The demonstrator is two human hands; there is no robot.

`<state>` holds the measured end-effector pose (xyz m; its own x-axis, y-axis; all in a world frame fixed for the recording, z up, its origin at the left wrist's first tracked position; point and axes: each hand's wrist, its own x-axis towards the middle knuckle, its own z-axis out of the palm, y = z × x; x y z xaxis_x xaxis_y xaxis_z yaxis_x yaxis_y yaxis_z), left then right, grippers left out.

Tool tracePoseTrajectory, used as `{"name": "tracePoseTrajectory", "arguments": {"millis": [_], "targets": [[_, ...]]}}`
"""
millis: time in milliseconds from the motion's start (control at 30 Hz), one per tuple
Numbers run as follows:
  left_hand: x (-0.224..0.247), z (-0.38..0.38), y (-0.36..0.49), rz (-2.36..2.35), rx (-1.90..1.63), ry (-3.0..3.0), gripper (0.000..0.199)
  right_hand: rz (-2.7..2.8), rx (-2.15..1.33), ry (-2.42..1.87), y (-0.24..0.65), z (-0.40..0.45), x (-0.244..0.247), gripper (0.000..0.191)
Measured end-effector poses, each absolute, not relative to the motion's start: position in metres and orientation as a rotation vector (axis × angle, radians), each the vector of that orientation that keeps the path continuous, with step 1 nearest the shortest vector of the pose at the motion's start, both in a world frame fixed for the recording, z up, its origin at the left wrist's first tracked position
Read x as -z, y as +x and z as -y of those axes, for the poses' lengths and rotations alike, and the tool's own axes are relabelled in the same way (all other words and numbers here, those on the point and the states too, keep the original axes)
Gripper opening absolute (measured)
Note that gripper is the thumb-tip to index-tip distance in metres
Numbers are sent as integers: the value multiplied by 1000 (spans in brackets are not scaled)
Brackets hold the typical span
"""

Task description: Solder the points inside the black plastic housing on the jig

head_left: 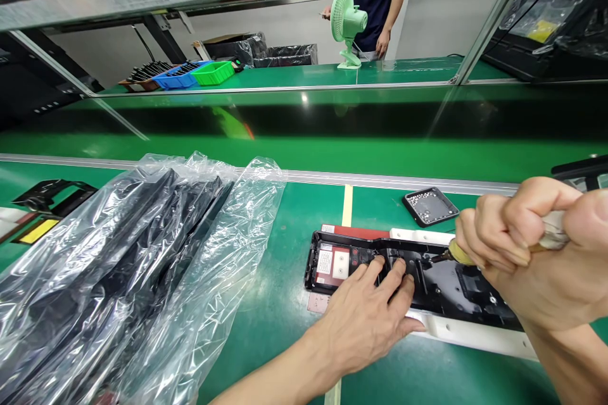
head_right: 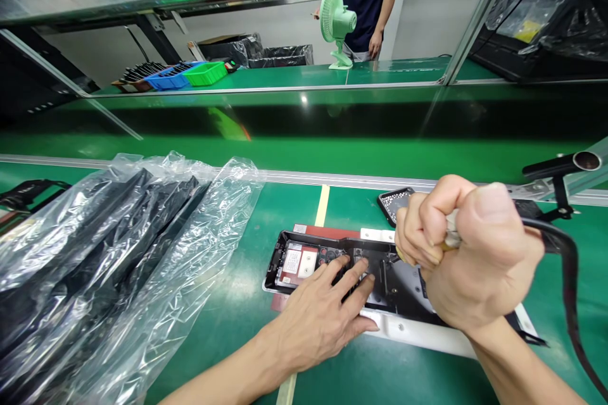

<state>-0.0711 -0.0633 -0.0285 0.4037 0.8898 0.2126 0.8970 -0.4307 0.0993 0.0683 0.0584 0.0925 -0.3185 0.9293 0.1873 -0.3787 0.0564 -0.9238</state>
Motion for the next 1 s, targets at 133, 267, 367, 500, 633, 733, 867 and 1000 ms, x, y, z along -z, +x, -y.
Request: {"name": "tracePoseTrajectory", "arguments": {"millis": [133, 267, 367, 500, 633, 733, 867, 1000], "targets": [[29, 62, -72, 1658, 358, -2615, 57, 1255, -1529, -629, 71, -59, -92, 46], [30, 62, -73, 1651, 363, -2611, 57, 1279, -1527, -614, 75, -60, -90, 46], [30, 63, -72, 1651, 366, -2604, 57, 1289, -1505, -636, 74, -60, -90, 46], [29, 63, -71, 1655, 365, -2604, 58, 1287, -1487, -644, 71, -61, -91, 49], [29, 62, -71, 1657, 367, -2603, 58, 1309, -1534, -607, 71, -62, -91, 46], [30, 62, -72, 1664, 364, -2604, 57, 1313, -1533, -594, 72, -62, -89, 45], [30, 62, -72, 1662, 356, -2605, 58, 1305, -1522, -600, 71, -62, -89, 47], [30, 63, -71, 1662, 357, -2601, 57, 1316, -1540, -589, 73, -62, -90, 46]]}}
